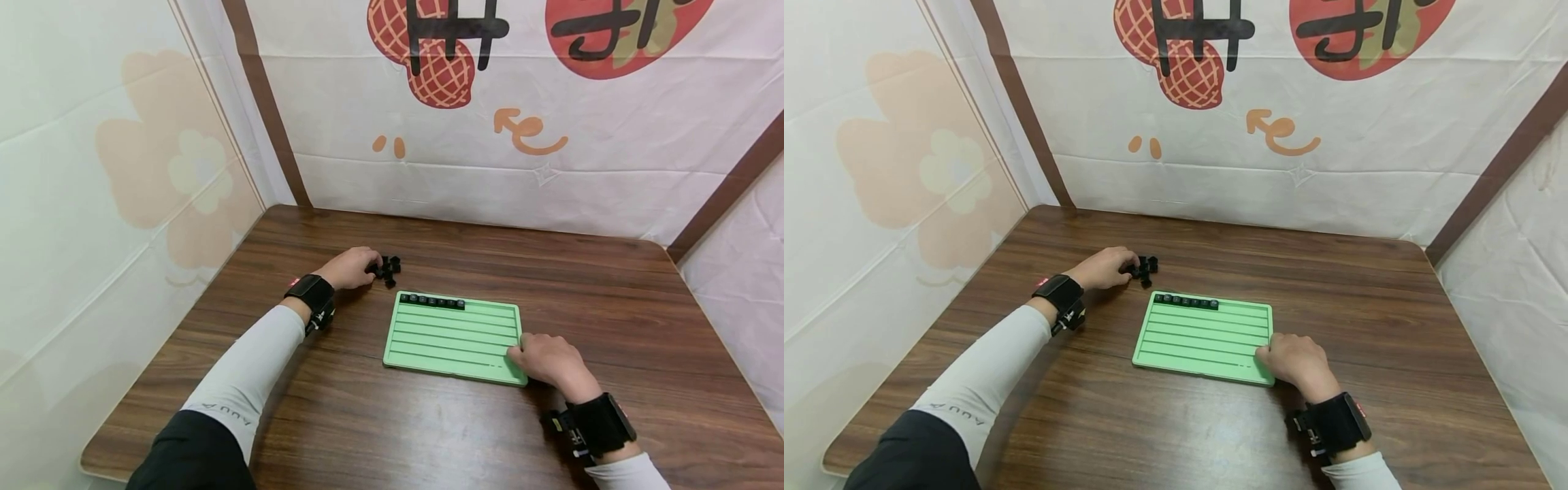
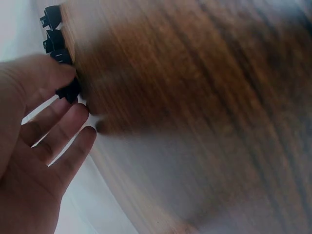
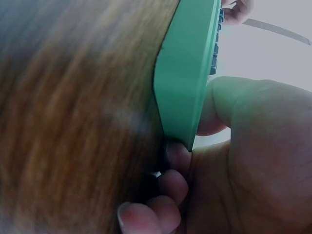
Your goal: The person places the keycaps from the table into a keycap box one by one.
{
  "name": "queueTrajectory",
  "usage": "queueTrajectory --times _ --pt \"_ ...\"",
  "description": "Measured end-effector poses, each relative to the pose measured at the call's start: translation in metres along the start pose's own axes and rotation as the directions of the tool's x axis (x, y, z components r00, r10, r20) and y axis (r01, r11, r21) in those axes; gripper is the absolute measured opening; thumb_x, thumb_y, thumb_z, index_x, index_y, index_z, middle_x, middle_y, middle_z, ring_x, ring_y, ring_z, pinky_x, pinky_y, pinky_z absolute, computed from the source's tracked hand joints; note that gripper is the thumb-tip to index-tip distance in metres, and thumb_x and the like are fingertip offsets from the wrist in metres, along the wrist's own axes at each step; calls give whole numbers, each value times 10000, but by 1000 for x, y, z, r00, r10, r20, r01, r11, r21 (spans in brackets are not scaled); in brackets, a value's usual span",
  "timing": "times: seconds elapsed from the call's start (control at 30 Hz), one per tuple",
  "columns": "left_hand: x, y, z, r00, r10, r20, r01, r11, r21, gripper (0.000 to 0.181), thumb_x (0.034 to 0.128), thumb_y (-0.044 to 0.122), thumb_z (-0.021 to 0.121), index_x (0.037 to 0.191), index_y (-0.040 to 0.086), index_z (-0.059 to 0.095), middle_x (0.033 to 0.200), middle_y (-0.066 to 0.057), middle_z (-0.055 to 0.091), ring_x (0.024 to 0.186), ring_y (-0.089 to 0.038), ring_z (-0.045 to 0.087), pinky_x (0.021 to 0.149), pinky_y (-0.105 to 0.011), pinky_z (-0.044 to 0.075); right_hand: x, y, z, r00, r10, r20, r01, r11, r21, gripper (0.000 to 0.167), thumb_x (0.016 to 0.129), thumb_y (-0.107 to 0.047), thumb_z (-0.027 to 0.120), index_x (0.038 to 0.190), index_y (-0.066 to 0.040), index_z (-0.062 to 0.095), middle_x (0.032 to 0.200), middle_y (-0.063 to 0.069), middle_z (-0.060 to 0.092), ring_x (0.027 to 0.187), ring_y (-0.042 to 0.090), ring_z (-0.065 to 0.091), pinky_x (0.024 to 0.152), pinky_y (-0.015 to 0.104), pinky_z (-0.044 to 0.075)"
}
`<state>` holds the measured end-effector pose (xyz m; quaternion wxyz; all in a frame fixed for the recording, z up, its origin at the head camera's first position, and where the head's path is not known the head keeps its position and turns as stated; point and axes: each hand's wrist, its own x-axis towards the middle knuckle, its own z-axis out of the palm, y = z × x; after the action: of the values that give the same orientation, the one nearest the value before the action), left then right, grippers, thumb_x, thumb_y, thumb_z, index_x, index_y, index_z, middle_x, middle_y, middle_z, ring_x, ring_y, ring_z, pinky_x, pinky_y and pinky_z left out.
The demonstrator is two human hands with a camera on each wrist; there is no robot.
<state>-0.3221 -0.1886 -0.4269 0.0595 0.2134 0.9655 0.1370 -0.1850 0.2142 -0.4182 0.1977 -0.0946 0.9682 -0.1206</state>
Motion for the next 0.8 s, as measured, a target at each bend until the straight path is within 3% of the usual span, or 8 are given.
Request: queueTrajectory --times 0.3,0.53,0.67,0.8 --pt "-5 -2 -4 997 0 -71 -2 1000 -28 193 904 97 613 1095 112 636 1100 -49 623 924 -196 551 788 -341 458 -1 -1 0 1000 -4 -6 4 1000 10 262 939 -276 431 734 -115 461 657 21 330 588 167 279 584 335 229" --pt "-8 -2 -6 996 -15 -89 11 999 -49 189 892 101 626 1079 111 607 1073 -30 579 893 -194 519 764 -334 443 -2 -1 0 1000 -7 -6 7 1000 13 261 943 -274 427 739 -113 455 662 22 321 595 169 273 592 346 221" --pt "-9 -1 -5 994 -1 -107 -6 998 -69 154 872 89 632 996 103 543 992 -30 542 866 -197 487 735 -342 416 -1 -1 1 1000 -1 -1 1 1000 10 255 936 -270 426 738 -112 455 661 23 323 593 170 276 591 343 221" --pt "-9 1 -5 992 28 -124 -39 996 -79 172 879 96 632 1034 109 559 997 -16 561 895 -183 517 763 -346 442 -1 -1 0 1000 -1 -3 1 1000 9 247 928 -262 428 732 -114 449 659 22 323 591 169 273 587 339 219"
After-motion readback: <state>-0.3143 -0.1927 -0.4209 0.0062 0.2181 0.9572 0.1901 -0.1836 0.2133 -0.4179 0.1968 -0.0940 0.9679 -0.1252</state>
